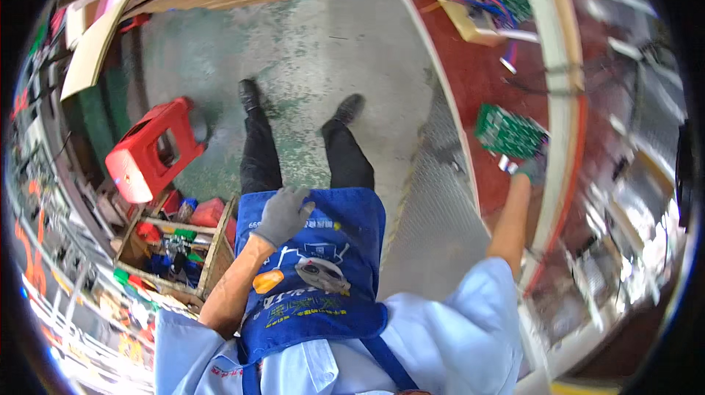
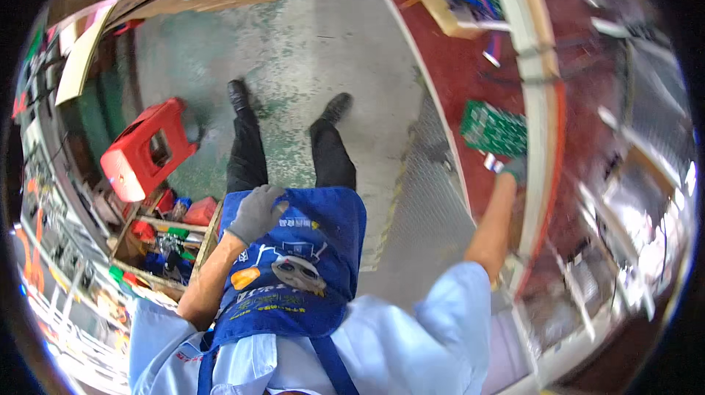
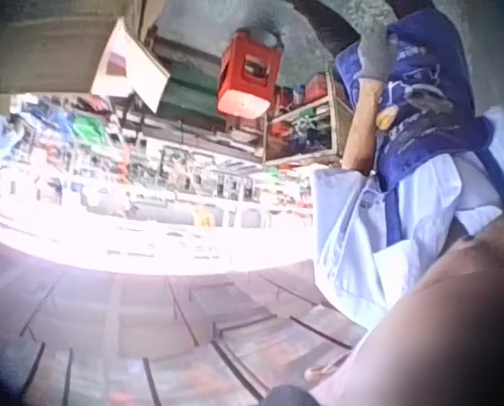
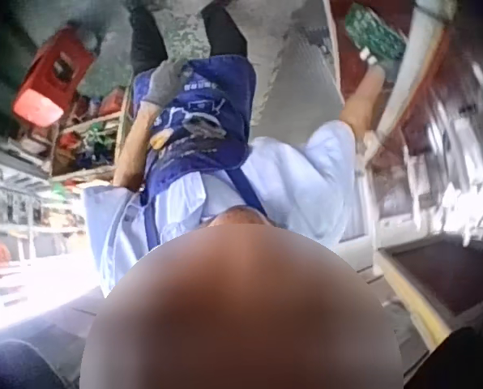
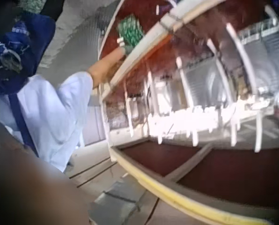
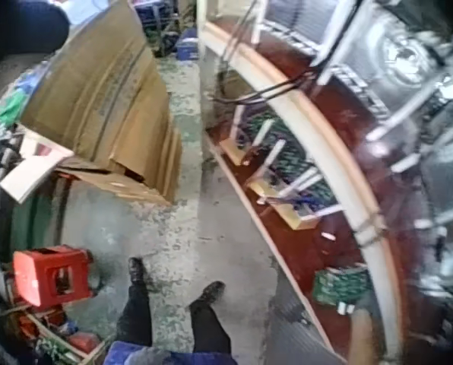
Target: Assemble and test electronic power supply components on a production line.
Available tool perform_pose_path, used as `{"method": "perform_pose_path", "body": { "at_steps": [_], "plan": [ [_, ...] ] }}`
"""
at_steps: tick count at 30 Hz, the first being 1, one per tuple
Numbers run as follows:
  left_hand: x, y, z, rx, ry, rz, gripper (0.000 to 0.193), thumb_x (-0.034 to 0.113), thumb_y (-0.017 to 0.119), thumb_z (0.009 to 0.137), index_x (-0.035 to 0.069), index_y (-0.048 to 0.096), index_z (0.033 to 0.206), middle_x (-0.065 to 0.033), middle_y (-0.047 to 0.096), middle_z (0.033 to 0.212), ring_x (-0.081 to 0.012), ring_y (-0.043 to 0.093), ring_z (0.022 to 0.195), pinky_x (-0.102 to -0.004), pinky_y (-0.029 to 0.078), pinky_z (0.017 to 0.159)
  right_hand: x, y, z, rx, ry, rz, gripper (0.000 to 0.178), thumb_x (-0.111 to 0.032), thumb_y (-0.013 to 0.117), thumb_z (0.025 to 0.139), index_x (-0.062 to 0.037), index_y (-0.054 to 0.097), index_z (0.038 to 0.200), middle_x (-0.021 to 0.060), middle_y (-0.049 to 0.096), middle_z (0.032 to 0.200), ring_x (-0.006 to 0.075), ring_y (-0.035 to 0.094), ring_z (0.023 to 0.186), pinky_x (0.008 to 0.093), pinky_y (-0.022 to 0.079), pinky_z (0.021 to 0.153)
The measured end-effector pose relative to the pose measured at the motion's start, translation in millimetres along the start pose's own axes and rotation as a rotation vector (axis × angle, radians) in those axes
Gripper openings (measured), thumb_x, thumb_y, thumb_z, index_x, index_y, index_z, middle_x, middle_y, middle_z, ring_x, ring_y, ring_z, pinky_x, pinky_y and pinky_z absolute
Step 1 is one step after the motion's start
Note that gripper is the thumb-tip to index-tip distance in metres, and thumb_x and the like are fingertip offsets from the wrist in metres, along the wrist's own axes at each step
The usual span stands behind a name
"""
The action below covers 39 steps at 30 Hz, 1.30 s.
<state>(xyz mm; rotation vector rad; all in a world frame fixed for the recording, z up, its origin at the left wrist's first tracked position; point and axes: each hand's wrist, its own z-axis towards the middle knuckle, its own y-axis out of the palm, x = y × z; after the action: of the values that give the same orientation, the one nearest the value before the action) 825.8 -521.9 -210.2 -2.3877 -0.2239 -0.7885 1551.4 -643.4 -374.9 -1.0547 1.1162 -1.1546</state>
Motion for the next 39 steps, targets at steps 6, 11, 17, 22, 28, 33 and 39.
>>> {"method": "perform_pose_path", "body": {
  "at_steps": [6, 11, 17, 22, 28, 33, 39],
  "plan": [
    [1.2, -20.9, -18.6, -0.017, 0.000, 0.035, 0.030, 0.025, 0.067, 0.087, 0.005, 0.064, 0.109, -0.0158, 0.063, 0.099, -0.0363, 0.062, 0.097, -0.0452, 0.051, 0.084, -53.6, -90.3, -99.4, -0.114, 0.081, 0.655, 0.041, -0.036, 0.061, 0.090, 0.0006, 0.071, 0.107, 0.0159, 0.071, 0.105, 0.0271, 0.063, 0.083, 0.0452, 0.051, 0.075],
    [-12.5, -48.1, -42.6, 0.050, -0.003, 0.027, 0.030, 0.030, 0.064, 0.089, 0.006, 0.065, 0.107, -0.0191, 0.064, 0.094, -0.0384, 0.063, 0.092, -0.0494, 0.052, 0.079, -101.2, -118.9, -185.3, -0.118, 0.458, 0.761, 0.029, -0.028, 0.062, 0.089, -0.0021, 0.070, 0.099, 0.0117, 0.070, 0.100, 0.0221, 0.064, 0.084, 0.0436, 0.052, 0.072],
    [-53.4, -78.0, -74.9, 0.165, -0.024, -0.040, 0.031, 0.030, 0.064, 0.089, 0.005, 0.066, 0.107, -0.0187, 0.065, 0.096, -0.0380, 0.064, 0.094, -0.0491, 0.052, 0.081, -140.8, -150.3, -310.6, -0.431, 0.315, 0.933, 0.027, -0.020, 0.055, 0.093, -0.0006, 0.065, 0.109, 0.0076, 0.067, 0.092, 0.0201, 0.064, 0.075, 0.0388, 0.052, 0.060],
    [-115.8, -110.2, -98.2, 0.173, -0.079, -0.104, 0.031, 0.031, 0.063, 0.090, 0.004, 0.066, 0.107, -0.0193, 0.065, 0.099, -0.0384, 0.063, 0.097, -0.0487, 0.051, 0.084, -182.4, -199.6, -500.0, -0.775, 0.211, 0.723, 0.028, -0.025, 0.058, 0.094, 0.0006, 0.064, 0.103, 0.0058, 0.060, 0.078, 0.0160, 0.054, 0.058, 0.0364, 0.042, 0.048],
    [-234.4, -157.7, -136.8, 0.443, -0.238, -0.403, 0.064, 0.030, 0.072, 0.082, 0.003, 0.049, 0.135, -0.0255, 0.058, 0.124, -0.0419, 0.055, 0.119, -0.0456, 0.047, 0.099, -266.9, -284.1, -735.6, -1.353, -0.039, 0.529, 0.025, -0.020, 0.062, 0.092, -0.0107, 0.053, 0.071, -0.0034, 0.043, 0.053, 0.0102, 0.040, 0.037, 0.0304, 0.029, 0.035],
    [-334.0, -199.7, -178.0, 1.001, -0.105, -0.935, 0.094, 0.024, 0.084, 0.068, 0.000, 0.031, 0.142, -0.0202, 0.047, 0.136, -0.0325, 0.043, 0.134, -0.0437, 0.038, 0.112, -357.4, -394.9, -896.7, -1.733, -0.393, 0.405, 0.017, -0.014, 0.062, 0.091, -0.0102, 0.054, 0.077, -0.0036, 0.044, 0.054, 0.0076, 0.039, 0.039, 0.0272, 0.027, 0.036],
    [-438.4, -264.4, -212.0, 1.345, 0.205, -1.141, 0.047, 0.014, 0.065, 0.091, 0.004, 0.045, 0.132, -0.0077, 0.057, 0.122, -0.0195, 0.058, 0.112, -0.0364, 0.052, 0.091, -454.4, -507.5, -1004.1, -1.853, -1.192, 0.382, 0.021, -0.016, 0.059, 0.090, -0.0042, 0.057, 0.072, -0.0010, 0.047, 0.060, 0.0088, 0.042, 0.054, 0.0310, 0.034, 0.050]
  ]
}}
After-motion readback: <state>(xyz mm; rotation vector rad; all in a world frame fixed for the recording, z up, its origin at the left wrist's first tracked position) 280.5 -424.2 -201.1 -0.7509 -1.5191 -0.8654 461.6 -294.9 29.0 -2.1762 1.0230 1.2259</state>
